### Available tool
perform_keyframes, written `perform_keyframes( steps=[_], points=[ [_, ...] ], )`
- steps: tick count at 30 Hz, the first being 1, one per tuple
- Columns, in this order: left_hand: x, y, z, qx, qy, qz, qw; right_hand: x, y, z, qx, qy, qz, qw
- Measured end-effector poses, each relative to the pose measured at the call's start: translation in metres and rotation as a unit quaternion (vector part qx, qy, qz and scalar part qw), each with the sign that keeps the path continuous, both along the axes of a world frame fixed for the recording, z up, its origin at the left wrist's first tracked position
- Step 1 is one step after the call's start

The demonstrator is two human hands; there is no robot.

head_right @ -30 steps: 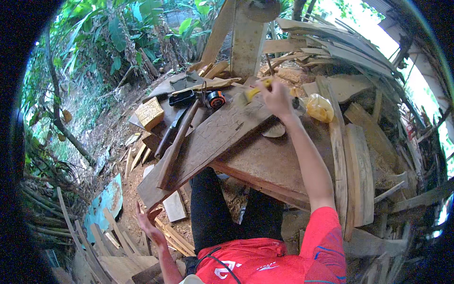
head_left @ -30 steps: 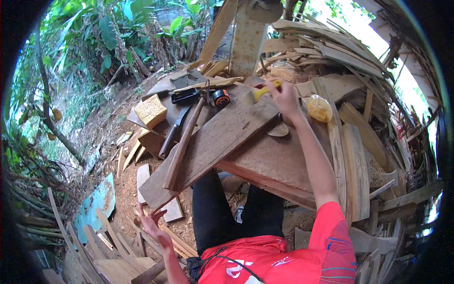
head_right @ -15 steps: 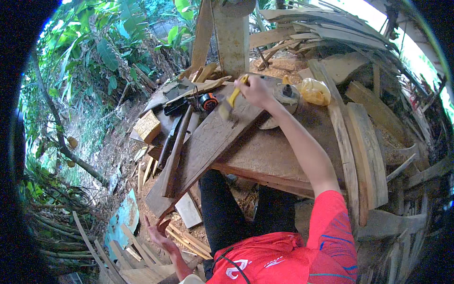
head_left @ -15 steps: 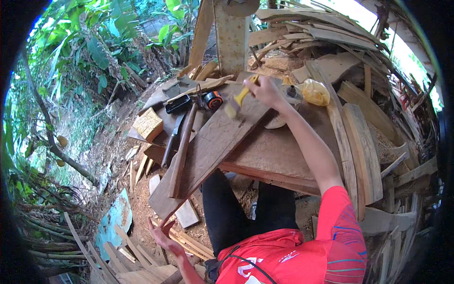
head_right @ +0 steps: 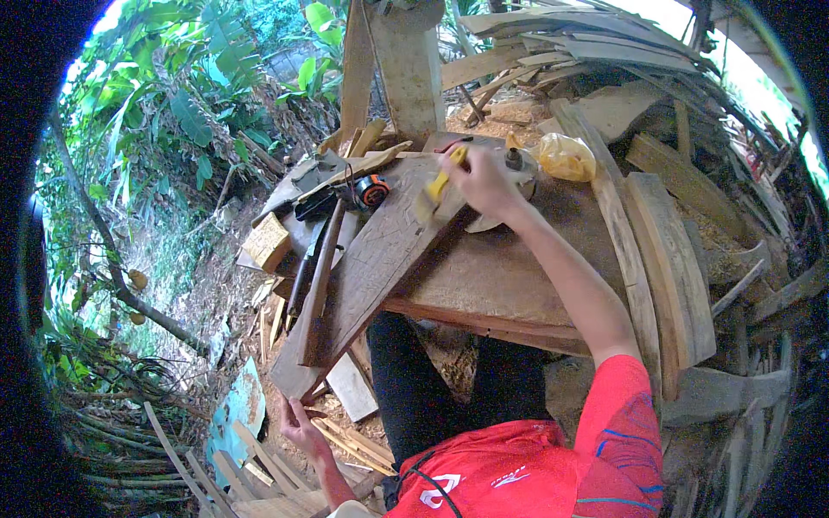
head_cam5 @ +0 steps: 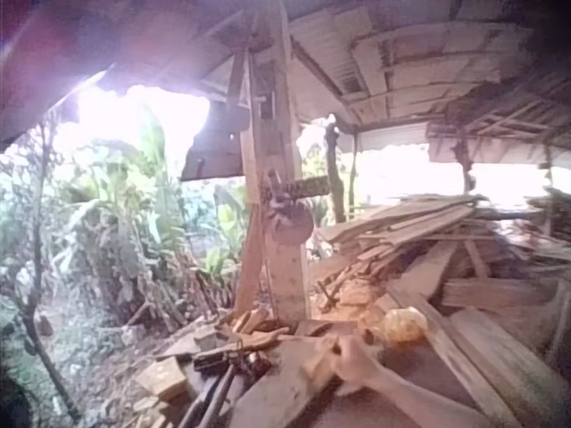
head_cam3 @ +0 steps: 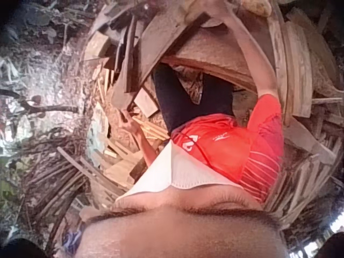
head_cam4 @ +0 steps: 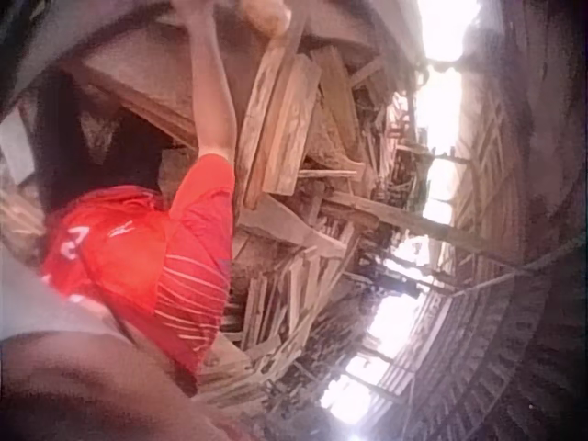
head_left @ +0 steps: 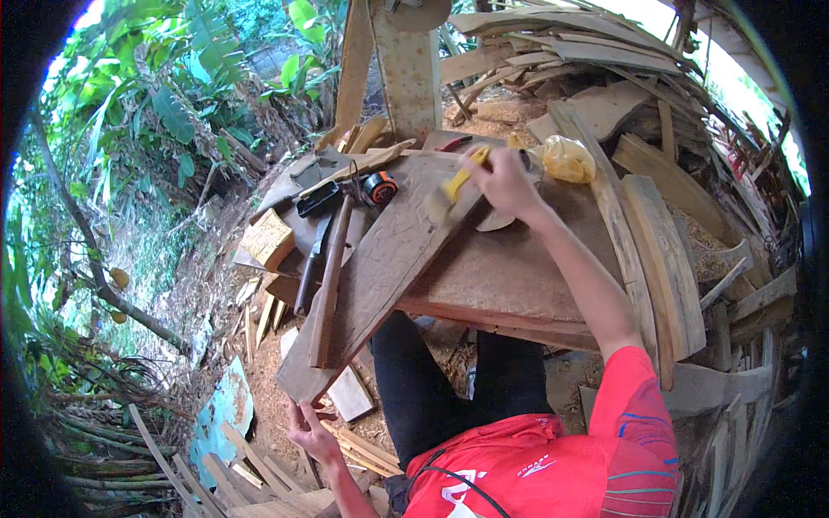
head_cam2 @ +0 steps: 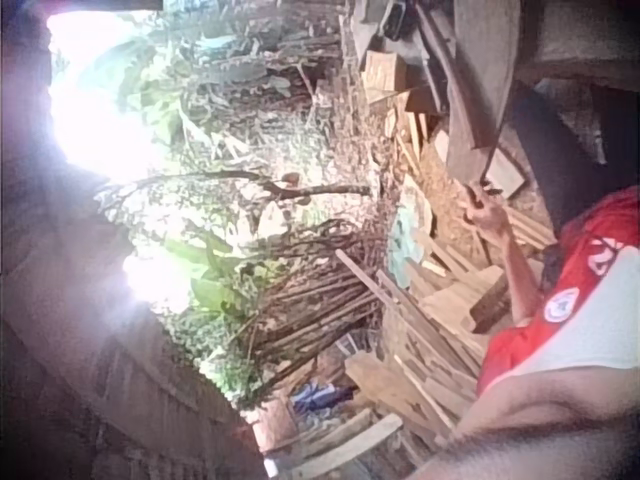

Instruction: The person carves a piece of wood using a chisel and a hammer, cleans the wood with a brush, and sands its surface with sandpaper by hand.

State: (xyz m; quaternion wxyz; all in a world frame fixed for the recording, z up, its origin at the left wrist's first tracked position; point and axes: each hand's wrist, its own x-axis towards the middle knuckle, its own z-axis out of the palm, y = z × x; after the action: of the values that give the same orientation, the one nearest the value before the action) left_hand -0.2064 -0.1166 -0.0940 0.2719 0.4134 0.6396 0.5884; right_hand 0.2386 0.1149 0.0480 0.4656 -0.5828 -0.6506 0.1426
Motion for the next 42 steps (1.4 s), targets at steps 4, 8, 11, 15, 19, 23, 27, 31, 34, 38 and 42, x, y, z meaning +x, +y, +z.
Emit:
perform_keyframes(
  steps=[4, 8, 11, 15, 19, 23, 27, 31, 34, 38, 42],
  points=[
    [0.005, 0.000, 0.000, -0.009, -0.024, -0.017, 1.000, 0.000, 0.020, -0.011, 0.125, -0.086, -0.103, 0.983],
    [-0.002, -0.008, -0.007, -0.022, -0.031, -0.006, 0.999, -0.020, 0.040, -0.017, -0.033, 0.012, 0.007, 0.999],
    [0.003, -0.003, -0.006, 0.009, -0.017, 0.004, 1.000, -0.021, 0.055, -0.027, 0.130, -0.093, -0.116, 0.980],
    [0.012, -0.003, 0.006, -0.008, -0.040, -0.021, 0.999, -0.010, 0.067, -0.035, -0.017, 0.096, 0.013, 0.995],
    [0.013, -0.003, 0.007, 0.008, -0.051, -0.038, 0.998, 0.003, 0.052, -0.046, 0.020, -0.063, -0.115, 0.991],
    [0.013, -0.008, 0.009, -0.004, -0.059, -0.003, 0.998, -0.027, 0.014, -0.023, 0.013, 0.116, -0.019, 0.993],
    [0.014, -0.004, 0.009, -0.016, -0.042, -0.026, 0.999, -0.012, 0.002, -0.022, 0.025, -0.077, -0.089, 0.993],
    [0.017, -0.004, 0.008, -0.003, -0.035, 0.004, 0.999, -0.055, -0.014, -0.006, 0.094, -0.112, -0.135, 0.980],
    [0.016, -0.002, 0.007, -0.005, -0.061, -0.013, 0.998, -0.069, -0.011, -0.023, -0.096, 0.031, 0.172, 0.980],
    [0.023, -0.008, 0.015, -0.001, -0.053, -0.018, 0.998, -0.053, 0.000, -0.005, 0.244, -0.341, -0.173, 0.891],
    [0.021, -0.007, 0.004, 0.009, -0.018, -0.002, 1.000, -0.122, -0.055, -0.029, 0.187, -0.473, 0.079, 0.857]
  ],
)
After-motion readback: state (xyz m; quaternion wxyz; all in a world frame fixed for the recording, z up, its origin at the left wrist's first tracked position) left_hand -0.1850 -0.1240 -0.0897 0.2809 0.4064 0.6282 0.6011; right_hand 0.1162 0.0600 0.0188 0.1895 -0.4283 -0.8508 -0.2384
